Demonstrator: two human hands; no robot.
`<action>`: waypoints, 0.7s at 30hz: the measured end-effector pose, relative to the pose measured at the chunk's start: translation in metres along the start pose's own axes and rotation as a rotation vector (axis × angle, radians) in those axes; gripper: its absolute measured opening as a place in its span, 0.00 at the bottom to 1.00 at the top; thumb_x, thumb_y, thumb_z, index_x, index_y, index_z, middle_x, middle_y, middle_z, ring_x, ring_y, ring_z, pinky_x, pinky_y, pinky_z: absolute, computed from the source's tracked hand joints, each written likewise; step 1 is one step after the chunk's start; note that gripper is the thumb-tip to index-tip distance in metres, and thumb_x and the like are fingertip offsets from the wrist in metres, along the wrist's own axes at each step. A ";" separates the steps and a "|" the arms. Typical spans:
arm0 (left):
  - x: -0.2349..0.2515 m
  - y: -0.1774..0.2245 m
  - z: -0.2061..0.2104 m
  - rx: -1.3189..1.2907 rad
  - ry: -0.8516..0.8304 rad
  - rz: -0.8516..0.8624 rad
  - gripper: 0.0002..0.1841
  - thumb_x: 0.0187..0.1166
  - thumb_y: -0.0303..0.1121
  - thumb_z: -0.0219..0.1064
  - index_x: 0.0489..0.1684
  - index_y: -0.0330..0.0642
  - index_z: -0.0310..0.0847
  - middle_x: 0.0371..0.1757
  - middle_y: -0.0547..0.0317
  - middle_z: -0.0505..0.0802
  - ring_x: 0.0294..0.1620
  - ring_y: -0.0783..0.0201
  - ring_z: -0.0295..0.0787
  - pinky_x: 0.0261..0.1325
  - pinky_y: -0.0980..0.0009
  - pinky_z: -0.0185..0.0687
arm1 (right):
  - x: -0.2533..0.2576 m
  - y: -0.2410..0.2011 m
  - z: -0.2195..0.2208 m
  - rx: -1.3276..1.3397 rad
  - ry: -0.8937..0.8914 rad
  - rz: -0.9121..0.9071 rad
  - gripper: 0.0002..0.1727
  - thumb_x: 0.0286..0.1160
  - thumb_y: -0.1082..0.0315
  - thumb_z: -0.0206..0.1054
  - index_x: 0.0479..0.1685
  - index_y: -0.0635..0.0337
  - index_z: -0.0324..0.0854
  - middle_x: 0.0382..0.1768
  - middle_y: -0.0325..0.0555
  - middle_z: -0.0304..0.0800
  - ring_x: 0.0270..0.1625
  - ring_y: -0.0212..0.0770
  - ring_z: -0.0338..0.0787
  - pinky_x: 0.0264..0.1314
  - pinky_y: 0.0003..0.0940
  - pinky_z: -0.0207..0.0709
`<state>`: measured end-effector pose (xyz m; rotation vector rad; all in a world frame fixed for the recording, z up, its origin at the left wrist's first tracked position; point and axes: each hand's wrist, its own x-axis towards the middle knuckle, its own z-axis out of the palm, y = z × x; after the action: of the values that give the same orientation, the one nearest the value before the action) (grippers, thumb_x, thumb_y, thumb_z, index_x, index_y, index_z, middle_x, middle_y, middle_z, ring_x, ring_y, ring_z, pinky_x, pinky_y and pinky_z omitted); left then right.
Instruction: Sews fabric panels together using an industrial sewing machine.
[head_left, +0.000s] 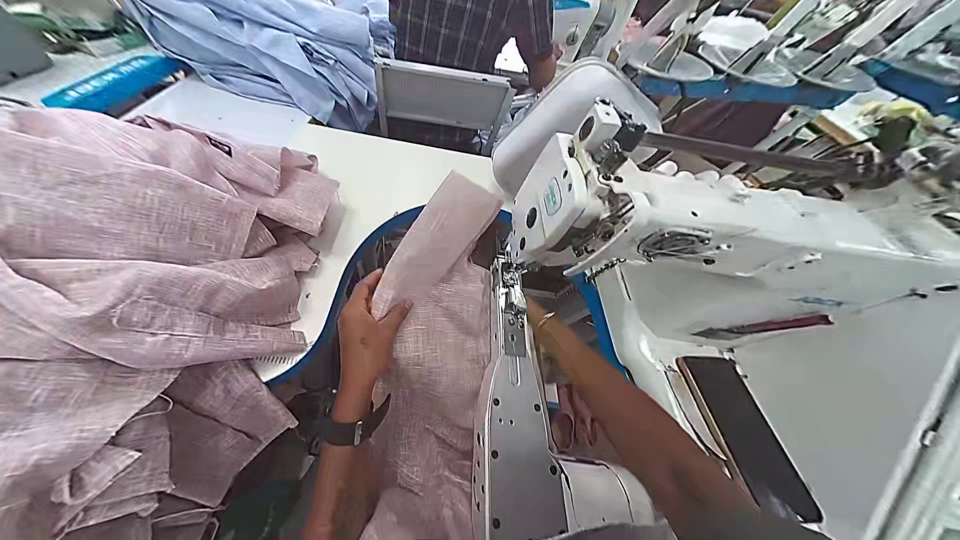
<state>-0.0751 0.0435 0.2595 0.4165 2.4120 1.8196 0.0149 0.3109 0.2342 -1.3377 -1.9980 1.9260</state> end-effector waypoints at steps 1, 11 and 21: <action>-0.011 -0.006 0.002 0.090 -0.002 -0.097 0.27 0.66 0.32 0.81 0.65 0.32 0.82 0.50 0.44 0.94 0.51 0.54 0.93 0.59 0.51 0.86 | 0.012 0.012 -0.031 -0.184 -0.018 -0.064 0.22 0.96 0.61 0.46 0.66 0.70 0.76 0.55 0.53 0.86 0.55 0.35 0.85 0.62 0.33 0.79; -0.068 0.025 0.056 -0.229 -0.567 -0.108 0.13 0.86 0.30 0.57 0.38 0.35 0.88 0.28 0.64 0.88 0.29 0.75 0.83 0.38 0.72 0.82 | -0.142 0.022 -0.046 -0.886 0.101 -0.502 0.23 0.78 0.69 0.66 0.71 0.72 0.79 0.41 0.69 0.92 0.42 0.69 0.93 0.47 0.68 0.82; -0.045 0.048 0.122 0.275 -0.294 0.217 0.20 0.81 0.25 0.61 0.68 0.22 0.76 0.59 0.29 0.89 0.61 0.37 0.89 0.66 0.43 0.81 | -0.156 0.041 -0.021 -0.850 0.311 -0.905 0.26 0.69 0.59 0.70 0.61 0.71 0.86 0.23 0.52 0.92 0.20 0.53 0.91 0.20 0.51 0.82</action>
<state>0.0046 0.1568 0.2659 0.9310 2.4850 1.3723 0.1459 0.2269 0.2830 -0.4925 -2.6318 0.4677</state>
